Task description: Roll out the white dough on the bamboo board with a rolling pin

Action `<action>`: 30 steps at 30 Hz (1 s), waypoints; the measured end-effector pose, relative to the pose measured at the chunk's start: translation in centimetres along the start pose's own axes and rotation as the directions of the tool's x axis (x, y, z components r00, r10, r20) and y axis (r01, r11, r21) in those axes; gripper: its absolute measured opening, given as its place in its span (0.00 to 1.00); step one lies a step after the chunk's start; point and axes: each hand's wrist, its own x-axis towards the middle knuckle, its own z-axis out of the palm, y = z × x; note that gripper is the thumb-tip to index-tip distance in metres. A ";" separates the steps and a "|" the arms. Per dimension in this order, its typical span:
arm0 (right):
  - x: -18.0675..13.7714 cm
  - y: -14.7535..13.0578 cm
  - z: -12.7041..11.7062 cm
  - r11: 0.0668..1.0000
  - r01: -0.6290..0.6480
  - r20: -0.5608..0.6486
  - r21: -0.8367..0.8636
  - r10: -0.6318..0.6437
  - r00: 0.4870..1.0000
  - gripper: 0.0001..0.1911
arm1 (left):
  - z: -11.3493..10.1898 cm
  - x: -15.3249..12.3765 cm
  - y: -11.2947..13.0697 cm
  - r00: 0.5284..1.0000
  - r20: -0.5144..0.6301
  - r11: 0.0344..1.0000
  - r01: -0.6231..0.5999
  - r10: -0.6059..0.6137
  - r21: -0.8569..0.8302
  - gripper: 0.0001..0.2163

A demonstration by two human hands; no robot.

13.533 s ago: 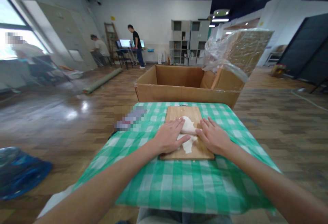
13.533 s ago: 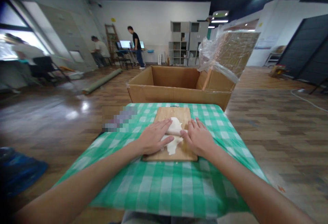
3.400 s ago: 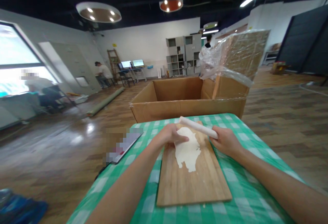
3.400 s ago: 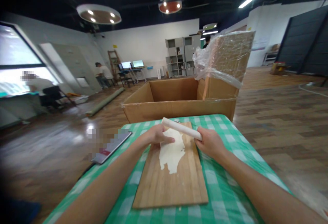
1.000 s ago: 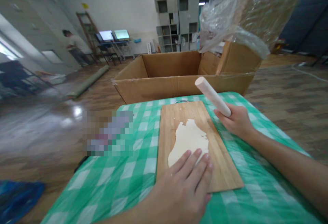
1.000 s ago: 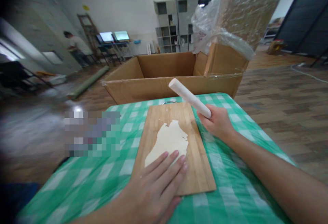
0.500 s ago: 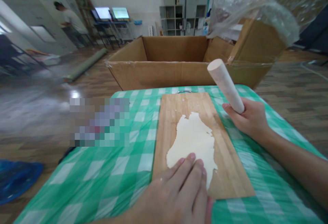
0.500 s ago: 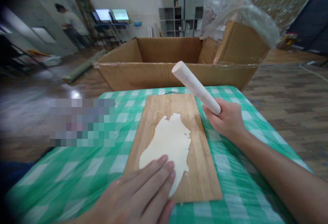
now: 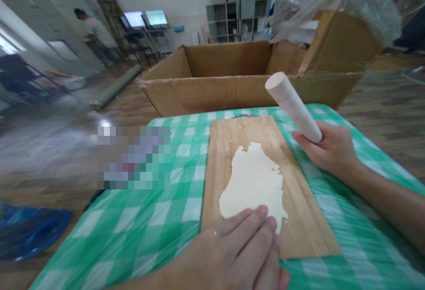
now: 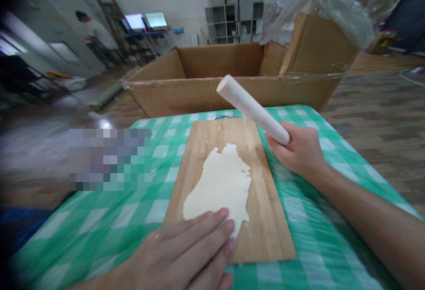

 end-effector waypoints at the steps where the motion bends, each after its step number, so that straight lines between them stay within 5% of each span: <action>1: 0.0 0.0 0.0 1.000 0.003 0.003 0.000 -0.003 1.000 0.18 | -0.1 0.0 0.0 1.000 -0.004 1.000 0.003 -0.003 -0.014 0.11; 8: -0.1 -0.1 0.0 0.988 -0.131 -0.065 0.085 0.136 0.989 0.21 | 0.9 0.1 -0.1 1.000 -0.004 1.000 0.002 -0.002 -0.007 0.12; 12: 0.2 -0.8 -0.1 0.826 -0.319 -0.055 0.464 0.387 0.921 0.25 | 1.4 0.1 0.1 0.999 -0.051 1.000 0.000 0.001 0.015 0.13; 16: 0.2 -2.7 -0.6 0.561 -0.372 0.075 0.740 0.480 0.874 0.26 | 1.5 -0.1 0.1 0.998 -0.068 1.000 0.005 -0.007 -0.026 0.15; 24: -1.0 -7.5 -1.6 0.245 -0.606 0.447 0.757 0.482 0.753 0.21 | 1.4 0.0 -0.8 0.975 0.144 0.960 0.196 -0.169 -0.199 0.22; 30: -1.6 -8.4 -1.1 0.181 -0.722 0.602 0.668 0.439 0.667 0.20 | 0.9 0.1 -0.9 0.929 0.223 0.922 0.339 -0.296 -0.189 0.23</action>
